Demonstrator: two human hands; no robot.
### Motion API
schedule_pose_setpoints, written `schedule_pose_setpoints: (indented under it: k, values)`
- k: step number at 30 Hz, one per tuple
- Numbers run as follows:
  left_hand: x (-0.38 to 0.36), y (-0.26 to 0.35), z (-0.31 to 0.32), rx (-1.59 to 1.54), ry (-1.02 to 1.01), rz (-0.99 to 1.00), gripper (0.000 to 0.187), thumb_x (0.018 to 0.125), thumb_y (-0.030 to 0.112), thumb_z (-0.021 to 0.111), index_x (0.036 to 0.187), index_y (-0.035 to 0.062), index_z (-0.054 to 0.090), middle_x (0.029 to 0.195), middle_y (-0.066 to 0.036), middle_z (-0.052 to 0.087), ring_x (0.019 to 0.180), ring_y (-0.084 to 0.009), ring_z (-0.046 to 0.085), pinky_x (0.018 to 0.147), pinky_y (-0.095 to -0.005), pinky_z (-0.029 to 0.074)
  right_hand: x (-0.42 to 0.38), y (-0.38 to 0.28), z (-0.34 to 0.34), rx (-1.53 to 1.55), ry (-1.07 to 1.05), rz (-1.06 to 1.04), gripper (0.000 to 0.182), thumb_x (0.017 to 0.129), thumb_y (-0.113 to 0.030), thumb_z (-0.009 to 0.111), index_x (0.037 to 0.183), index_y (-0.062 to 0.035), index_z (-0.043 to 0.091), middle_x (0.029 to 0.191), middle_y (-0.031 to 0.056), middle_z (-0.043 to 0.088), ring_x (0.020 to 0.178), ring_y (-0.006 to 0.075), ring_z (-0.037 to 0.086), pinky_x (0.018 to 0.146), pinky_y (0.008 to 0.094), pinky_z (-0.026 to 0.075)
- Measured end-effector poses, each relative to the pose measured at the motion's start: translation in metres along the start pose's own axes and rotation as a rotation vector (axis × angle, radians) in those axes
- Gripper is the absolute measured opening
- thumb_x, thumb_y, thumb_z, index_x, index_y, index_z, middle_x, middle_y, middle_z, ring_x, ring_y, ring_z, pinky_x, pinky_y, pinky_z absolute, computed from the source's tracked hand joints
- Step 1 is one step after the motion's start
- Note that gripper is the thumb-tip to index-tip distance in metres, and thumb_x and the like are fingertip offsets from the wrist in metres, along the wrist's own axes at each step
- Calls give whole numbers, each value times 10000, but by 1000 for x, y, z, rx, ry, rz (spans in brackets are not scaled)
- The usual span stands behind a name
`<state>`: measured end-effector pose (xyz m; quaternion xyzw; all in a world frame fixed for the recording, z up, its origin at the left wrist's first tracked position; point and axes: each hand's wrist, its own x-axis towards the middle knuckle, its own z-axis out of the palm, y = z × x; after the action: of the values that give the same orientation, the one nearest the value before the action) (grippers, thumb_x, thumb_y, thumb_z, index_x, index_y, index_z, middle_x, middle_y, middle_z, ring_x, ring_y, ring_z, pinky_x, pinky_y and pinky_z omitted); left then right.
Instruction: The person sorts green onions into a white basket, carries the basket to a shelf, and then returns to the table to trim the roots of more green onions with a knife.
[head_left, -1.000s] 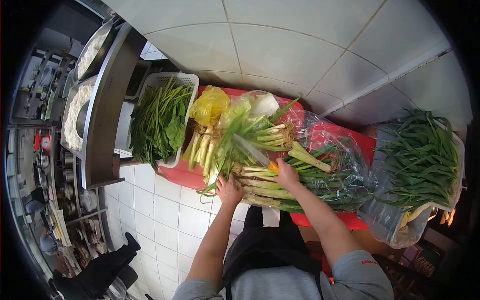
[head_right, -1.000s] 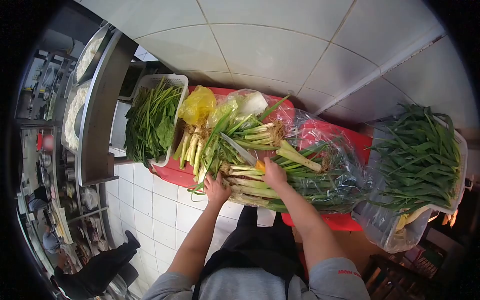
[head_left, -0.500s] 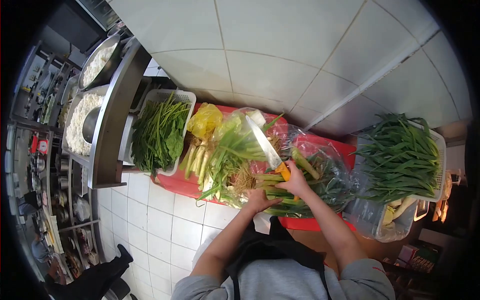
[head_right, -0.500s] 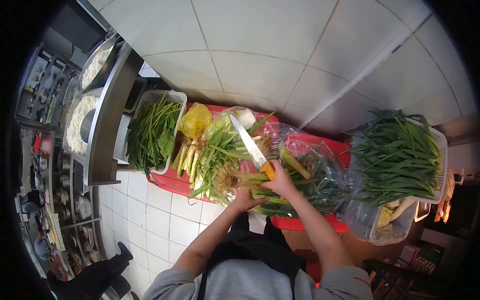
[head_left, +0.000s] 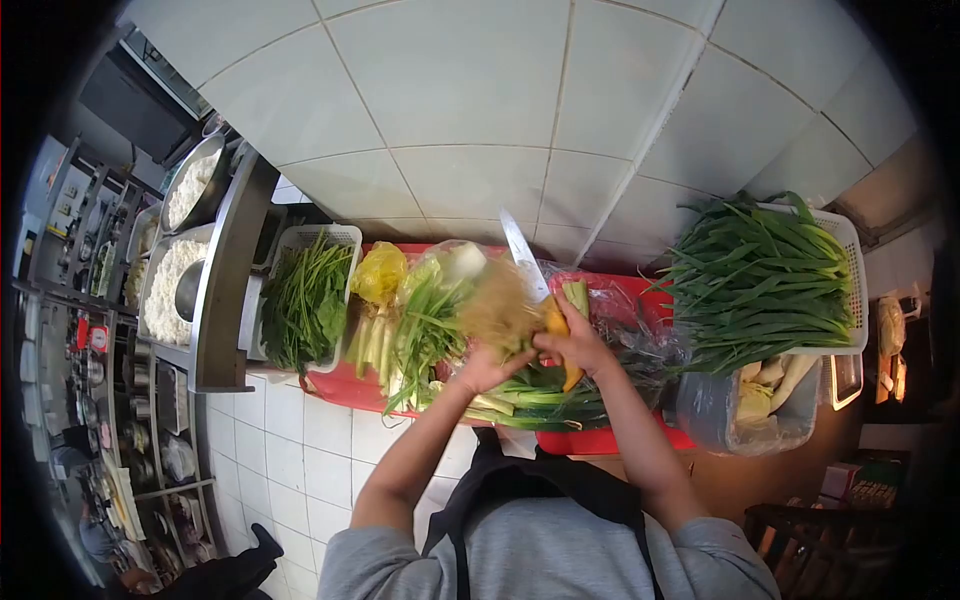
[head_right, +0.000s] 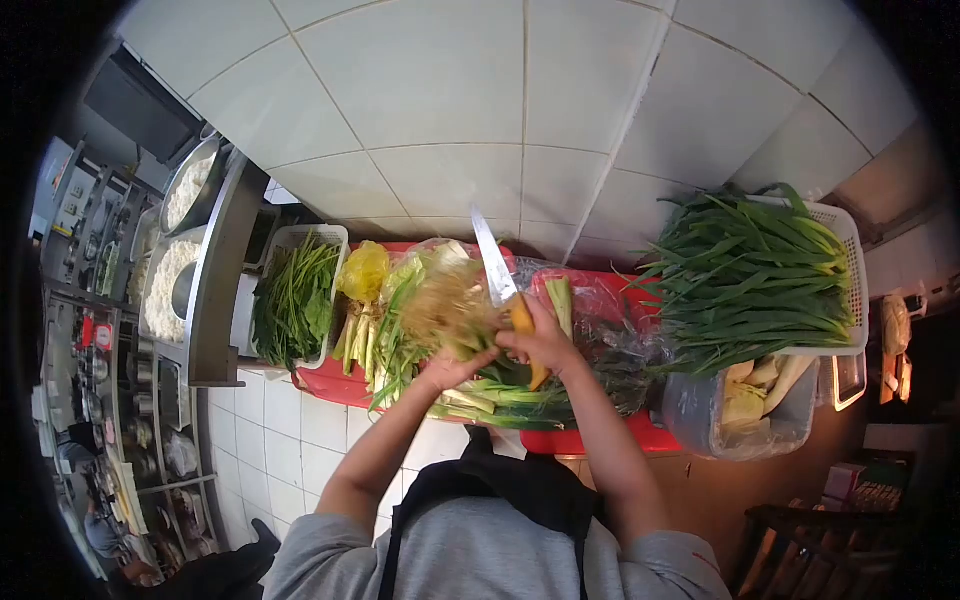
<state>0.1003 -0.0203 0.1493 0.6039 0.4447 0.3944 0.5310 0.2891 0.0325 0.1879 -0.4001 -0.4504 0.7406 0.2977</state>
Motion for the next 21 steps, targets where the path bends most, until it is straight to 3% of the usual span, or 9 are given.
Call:
schedule_pose_setpoints:
  k: [1, 5, 6, 9, 12, 15, 17, 19, 21]
  values:
    - [-6, 7, -8, -47, 48, -66, 235, 839, 162, 604, 1036, 42, 555, 1058, -102, 581, 1016, -241, 538, 947, -366, 388, -1, 6, -7, 19, 46, 32, 551, 770, -38, 644, 1261, -48, 394, 840, 25, 543, 505, 81, 489, 429, 212, 411]
    - [-17, 74, -79, -110, 182, 248, 299, 767, 173, 599, 1021, 33, 526, 948, -114, 583, 1064, -251, 497, 977, -415, 361, -8, 50, -58, -139, 87, 3, 529, 835, -39, 574, 1320, -53, 365, 826, 29, 561, 488, 85, 491, 424, 232, 434]
    - [-19, 107, -93, -164, 211, 270, 280, 730, 172, 582, 968, 37, 523, 904, -113, 574, 1007, -262, 522, 985, -460, 343, -12, 63, -72, -156, 77, 47, 544, 844, -52, 567, 1338, -47, 340, 916, 54, 556, 482, 96, 504, 422, 238, 433]
    - [-29, 178, -132, -221, 215, 106, 276, 678, 219, 569, 873, 38, 495, 719, -75, 503, 799, -227, 559, 858, -389, 446, -31, 81, -86, -159, 98, 88, 516, 847, -52, 557, 1320, -47, 352, 946, 67, 566, 486, 102, 515, 421, 239, 438]
    - [-19, 185, -149, -154, 139, -80, 334, 697, 198, 617, 975, 36, 529, 760, -58, 539, 757, -179, 558, 712, -323, 468, -47, 105, -81, -90, 164, 73, 491, 854, -57, 546, 1307, -47, 357, 939, 64, 572, 487, 106, 519, 413, 248, 444]
    - [11, 125, -130, 279, 140, -436, 494, 726, 240, 652, 1145, 11, 523, 896, -89, 613, 800, -186, 585, 738, -313, 477, -62, 115, -70, -79, 185, 174, 515, 870, -48, 510, 1348, -65, 320, 854, 63, 574, 450, 125, 495, 378, 265, 430]
    - [30, 53, -99, 740, -23, -371, 718, 652, 296, 714, 1249, 26, 421, 998, -190, 602, 890, -278, 602, 814, -357, 479, -68, 119, -62, -5, 250, 279, 406, 878, -75, 497, 1265, -66, 374, 750, 60, 543, 400, 122, 461, 340, 268, 392]
    - [41, -24, -68, 772, -285, -552, 625, 646, 310, 702, 1153, 33, 465, 977, -193, 621, 882, -321, 612, 793, -405, 492, -70, 126, -58, 137, 360, 365, 353, 874, -83, 505, 1211, -70, 401, 703, 56, 522, 383, 117, 445, 329, 274, 377]
    - [27, -85, -38, 1017, -221, -658, 609, 624, 345, 722, 1123, 76, 498, 984, -157, 634, 917, -301, 618, 797, -413, 490, -76, 127, -51, -3, 422, 326, 311, 878, -132, 511, 1169, -80, 415, 654, 37, 488, 375, 120, 441, 324, 287, 366]
